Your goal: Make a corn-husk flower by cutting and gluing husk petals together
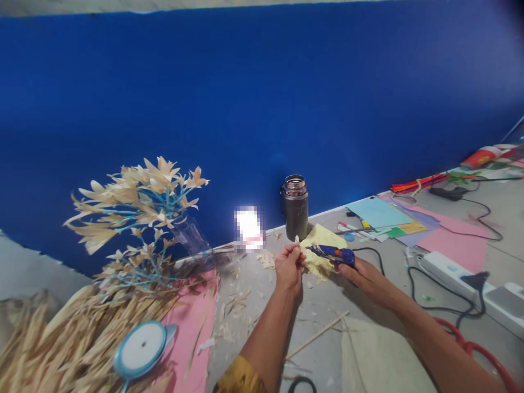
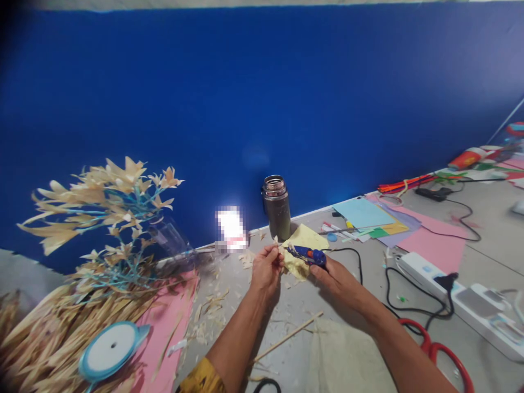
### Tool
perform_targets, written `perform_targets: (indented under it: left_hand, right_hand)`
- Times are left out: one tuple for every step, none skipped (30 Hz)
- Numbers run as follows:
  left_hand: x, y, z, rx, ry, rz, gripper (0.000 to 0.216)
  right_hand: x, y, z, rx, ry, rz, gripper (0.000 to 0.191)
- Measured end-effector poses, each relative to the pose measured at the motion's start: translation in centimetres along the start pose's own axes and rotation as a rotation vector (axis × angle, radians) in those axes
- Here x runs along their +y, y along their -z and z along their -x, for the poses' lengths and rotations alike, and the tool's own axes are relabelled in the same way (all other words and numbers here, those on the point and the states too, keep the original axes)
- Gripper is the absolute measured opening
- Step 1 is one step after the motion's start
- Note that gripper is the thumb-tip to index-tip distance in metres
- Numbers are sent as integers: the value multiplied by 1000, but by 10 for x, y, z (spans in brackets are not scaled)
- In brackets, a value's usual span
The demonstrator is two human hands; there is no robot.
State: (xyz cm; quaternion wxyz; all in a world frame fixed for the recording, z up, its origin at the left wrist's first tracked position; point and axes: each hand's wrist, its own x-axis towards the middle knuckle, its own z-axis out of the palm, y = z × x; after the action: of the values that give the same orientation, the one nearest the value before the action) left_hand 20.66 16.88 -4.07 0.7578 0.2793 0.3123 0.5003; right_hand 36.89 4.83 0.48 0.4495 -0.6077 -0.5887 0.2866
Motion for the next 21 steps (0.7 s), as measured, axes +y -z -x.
perform_targets:
  left_hand:
    - [0, 0, 0, -4, 16, 13, 32]
    - [0, 0, 0, -7, 29, 27, 32]
    - [0, 0, 1, -10, 41, 39, 32]
    - [0, 1, 1, -12, 50, 49, 32]
    - [0, 1, 1, -14, 58, 59, 32]
    - [0, 2, 1, -16, 63, 66, 32]
    - [0, 2, 1, -18, 68, 72, 31]
    - [0, 2, 1, -21, 72, 77, 30]
    - [0, 3, 1, -23, 75, 80, 30]
    - [0, 3, 1, -26, 77, 84, 29]
    - [0, 2, 1, -30, 79, 87, 29]
    - [0, 2, 1, -32, 81, 91, 30]
    - [0, 2, 1, -35, 81, 95, 30]
    - [0, 2, 1, -36, 82, 99, 31]
    - [0, 2, 1, -36, 82, 103, 31]
    - [0, 2, 1, -36, 82, 107, 32]
    - [0, 2, 1, -36, 82, 109, 32]
    - [0, 2, 0, -36, 81, 111, 32]
    - [0, 2, 0, -36, 81, 112, 32]
    - [0, 2, 0, -37, 81, 111, 32]
    - [-1, 2, 1, -38, 82, 110, 32]
  right_hand:
    - [1, -1, 0, -3, 7, 14, 46]
    - [1, -1, 0, -2, 14, 28, 47]
    - [2, -1, 0, 4, 21, 42, 47]
    - [2, 0, 0, 16, 27, 55, 47]
    - [2, 0, 1, 32, 32, 67, 46]
    - [1, 1, 1, 47, 36, 75, 44]
    - [1, 2, 2, 55, 37, 79, 43]
    - [0, 2, 2, 60, 37, 80, 41]
    - [0, 2, 3, 60, 36, 79, 41]
    - [-1, 2, 2, 53, 34, 78, 41]
    - [-2, 2, 2, 45, 30, 78, 41]
    - [-2, 2, 1, 36, 26, 81, 43]
    - [-3, 2, 1, 29, 23, 85, 44]
    - [-3, 2, 0, 27, 23, 89, 44]
    - [-3, 2, -1, 28, 27, 93, 44]
    - [-4, 2, -1, 37, 32, 96, 42]
    - [-4, 3, -1, 51, 37, 100, 40]
    - [-4, 3, -1, 64, 40, 103, 38]
    - [-4, 3, 0, 76, 42, 103, 37]
    - [-4, 3, 0, 81, 43, 98, 37]
    - [-3, 2, 1, 75, 45, 92, 38]
